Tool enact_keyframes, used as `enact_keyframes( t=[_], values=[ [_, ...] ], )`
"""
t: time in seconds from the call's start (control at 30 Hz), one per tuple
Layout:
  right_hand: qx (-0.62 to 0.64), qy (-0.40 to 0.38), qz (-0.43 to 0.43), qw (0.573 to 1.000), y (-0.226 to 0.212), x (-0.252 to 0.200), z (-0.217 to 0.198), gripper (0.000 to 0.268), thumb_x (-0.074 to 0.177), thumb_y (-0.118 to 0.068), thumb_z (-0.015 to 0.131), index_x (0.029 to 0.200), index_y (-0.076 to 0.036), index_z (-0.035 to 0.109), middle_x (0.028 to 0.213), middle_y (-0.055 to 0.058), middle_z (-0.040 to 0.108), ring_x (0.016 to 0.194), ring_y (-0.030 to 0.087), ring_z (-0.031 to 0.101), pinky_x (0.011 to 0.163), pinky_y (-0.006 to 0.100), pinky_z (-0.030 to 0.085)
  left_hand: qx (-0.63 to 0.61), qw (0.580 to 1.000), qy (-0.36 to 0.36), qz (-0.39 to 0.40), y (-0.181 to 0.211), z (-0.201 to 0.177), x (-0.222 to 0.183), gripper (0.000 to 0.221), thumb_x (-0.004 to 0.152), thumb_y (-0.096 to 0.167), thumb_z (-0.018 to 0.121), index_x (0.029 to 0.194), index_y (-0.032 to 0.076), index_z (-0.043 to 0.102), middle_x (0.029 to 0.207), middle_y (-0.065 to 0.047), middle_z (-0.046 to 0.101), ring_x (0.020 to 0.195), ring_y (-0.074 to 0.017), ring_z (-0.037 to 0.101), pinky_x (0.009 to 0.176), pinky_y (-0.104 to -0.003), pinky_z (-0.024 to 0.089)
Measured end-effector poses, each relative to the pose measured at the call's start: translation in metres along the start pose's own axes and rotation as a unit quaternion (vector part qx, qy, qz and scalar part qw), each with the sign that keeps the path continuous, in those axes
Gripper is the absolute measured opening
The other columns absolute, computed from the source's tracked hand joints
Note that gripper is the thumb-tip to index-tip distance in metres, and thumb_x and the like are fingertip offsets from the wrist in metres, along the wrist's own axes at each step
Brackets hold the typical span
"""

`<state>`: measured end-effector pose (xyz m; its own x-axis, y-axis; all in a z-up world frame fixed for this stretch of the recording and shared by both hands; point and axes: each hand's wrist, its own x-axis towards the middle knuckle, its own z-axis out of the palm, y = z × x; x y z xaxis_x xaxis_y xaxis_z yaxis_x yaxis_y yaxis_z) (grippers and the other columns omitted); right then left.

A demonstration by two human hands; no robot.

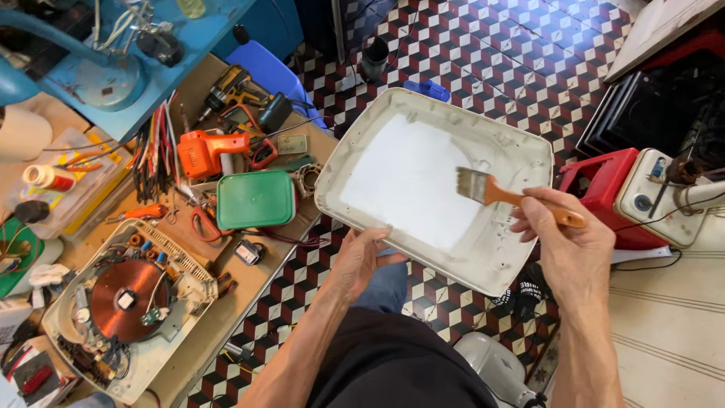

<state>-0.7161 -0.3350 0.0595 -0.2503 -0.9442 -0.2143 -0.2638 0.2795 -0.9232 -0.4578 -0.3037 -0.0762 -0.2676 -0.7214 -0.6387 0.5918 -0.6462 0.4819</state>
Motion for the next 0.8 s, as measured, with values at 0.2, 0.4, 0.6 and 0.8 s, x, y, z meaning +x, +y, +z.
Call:
enact_keyframes(
  t=[0.2, 0.4, 0.6, 0.8],
  values=[
    [0.013, -0.063, 0.051, 0.997, 0.019, 0.09, -0.009, 0.022, 0.098, -0.01, 0.067, 0.114, 0.004, 0.072, 0.087, 0.01, 0.074, 0.072, 0.013, 0.069, 0.062, 0.025, 0.054, 0.054, 0.998, -0.039, -0.014, -0.017, 0.054, 0.104, 0.063, 0.085, 0.025, 0.07, 0.136, 0.002, 0.042, 0.127, -0.018, 0.062, 0.114, -0.0291, 0.069, 0.082, -0.042, 0.063],
    [0.076, -0.094, 0.079, 0.989, 0.057, 0.253, 0.024, 0.018, 0.097, -0.01, 0.065, 0.102, 0.006, 0.072, 0.074, 0.012, 0.072, 0.057, 0.013, 0.067, 0.047, 0.024, 0.051, 0.079, 0.993, -0.068, -0.05, -0.011, 0.107, 0.243, 0.058, 0.088, 0.021, 0.068, 0.137, 0.001, 0.046, 0.121, -0.014, 0.059, 0.109, -0.0234, 0.067, 0.083, -0.042, 0.066],
    [0.084, -0.077, 0.111, 0.987, 0.088, 0.445, 0.037, 0.019, 0.096, -0.011, 0.065, 0.103, 0.005, 0.07, 0.074, 0.012, 0.072, 0.056, 0.015, 0.069, 0.048, 0.027, 0.056, 0.104, 0.987, -0.069, -0.097, 0.038, 0.183, 0.39, 0.052, 0.087, 0.018, 0.065, 0.132, 0.003, 0.044, 0.117, -0.012, 0.062, 0.101, -0.0227, 0.07, 0.08, -0.036, 0.067],
    [0.052, 0.017, 0.02, 0.998, 0.099, 0.566, -0.016, 0.019, 0.103, -0.011, 0.064, 0.112, 0.005, 0.068, 0.085, 0.012, 0.074, 0.069, 0.016, 0.073, 0.061, 0.028, 0.062, 0.113, 0.986, -0.089, -0.087, 0.074, 0.251, 0.499, 0.048, 0.088, 0.02, 0.066, 0.127, -0.005, 0.054, 0.115, -0.015, 0.066, 0.097, -0.023, 0.072, 0.076, -0.037, 0.065]
  ],
)
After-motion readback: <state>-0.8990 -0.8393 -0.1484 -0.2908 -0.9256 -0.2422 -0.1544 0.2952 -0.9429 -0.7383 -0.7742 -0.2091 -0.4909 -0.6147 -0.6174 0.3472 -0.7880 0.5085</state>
